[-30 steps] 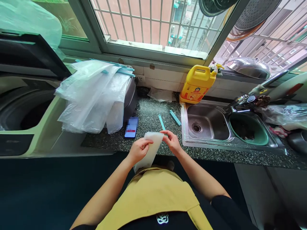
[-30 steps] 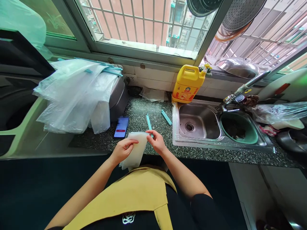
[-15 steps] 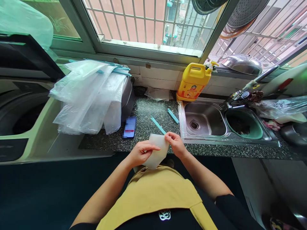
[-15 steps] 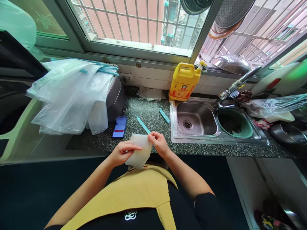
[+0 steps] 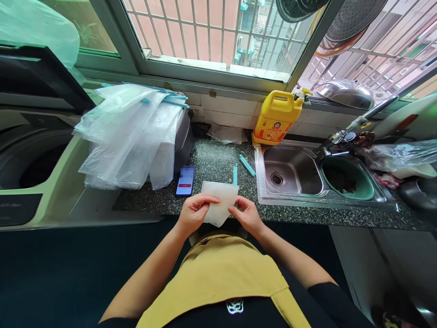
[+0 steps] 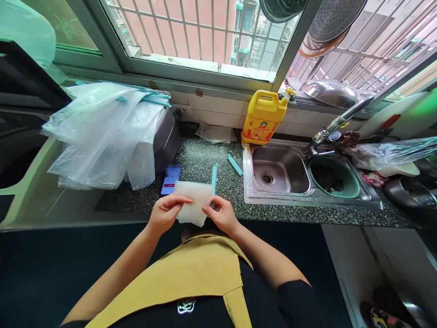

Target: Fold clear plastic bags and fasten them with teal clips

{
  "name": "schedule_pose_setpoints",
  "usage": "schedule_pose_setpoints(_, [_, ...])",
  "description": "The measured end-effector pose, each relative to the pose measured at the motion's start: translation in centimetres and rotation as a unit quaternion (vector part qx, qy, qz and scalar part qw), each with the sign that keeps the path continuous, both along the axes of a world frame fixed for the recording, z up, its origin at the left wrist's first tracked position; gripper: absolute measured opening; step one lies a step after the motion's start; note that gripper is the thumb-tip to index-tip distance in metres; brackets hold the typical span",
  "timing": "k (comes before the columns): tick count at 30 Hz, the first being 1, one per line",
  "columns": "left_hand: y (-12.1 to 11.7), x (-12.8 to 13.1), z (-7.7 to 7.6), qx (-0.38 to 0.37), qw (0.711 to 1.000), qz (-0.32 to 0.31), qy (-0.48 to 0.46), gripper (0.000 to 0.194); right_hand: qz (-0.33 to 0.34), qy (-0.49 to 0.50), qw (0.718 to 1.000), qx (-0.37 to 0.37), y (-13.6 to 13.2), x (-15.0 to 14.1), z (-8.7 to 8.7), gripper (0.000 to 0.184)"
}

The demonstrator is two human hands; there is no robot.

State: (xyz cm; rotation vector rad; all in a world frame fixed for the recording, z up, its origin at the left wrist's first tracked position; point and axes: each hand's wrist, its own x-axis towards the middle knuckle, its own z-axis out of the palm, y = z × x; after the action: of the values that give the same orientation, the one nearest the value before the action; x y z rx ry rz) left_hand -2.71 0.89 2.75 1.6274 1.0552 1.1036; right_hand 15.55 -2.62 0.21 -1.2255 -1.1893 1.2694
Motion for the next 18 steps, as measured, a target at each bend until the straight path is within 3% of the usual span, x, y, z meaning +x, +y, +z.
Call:
schedule_pose_setpoints(4, [-0.1,-0.1,0.1,0.007,1.0,-0.014,0.012,0.027,-0.006,-0.022,1.0,0.002,-0.9,-0.3,-0.7,0.037])
schedule_pose_setpoints(9, [-0.4,-0.2,0.3,0.053,0.994,-0.068,0.074,0.03,-0.009,-0.082,0.996,0.031,0.0,0.7,1.1,0.034])
schedule_pose_setpoints(15, [-0.6,0.0,0.8,0.149,0.972,-0.139,0.117,0.031,-0.005,-0.016,1.0,-0.006,1.4,0.8,2.8,0.037])
schedule_pose_setpoints(18, [-0.8,-0.3,0.8,0.147,0.97,-0.149,0.122,0.029,-0.001,0.007,1.0,-0.021,1.3,0.4,2.8,0.039])
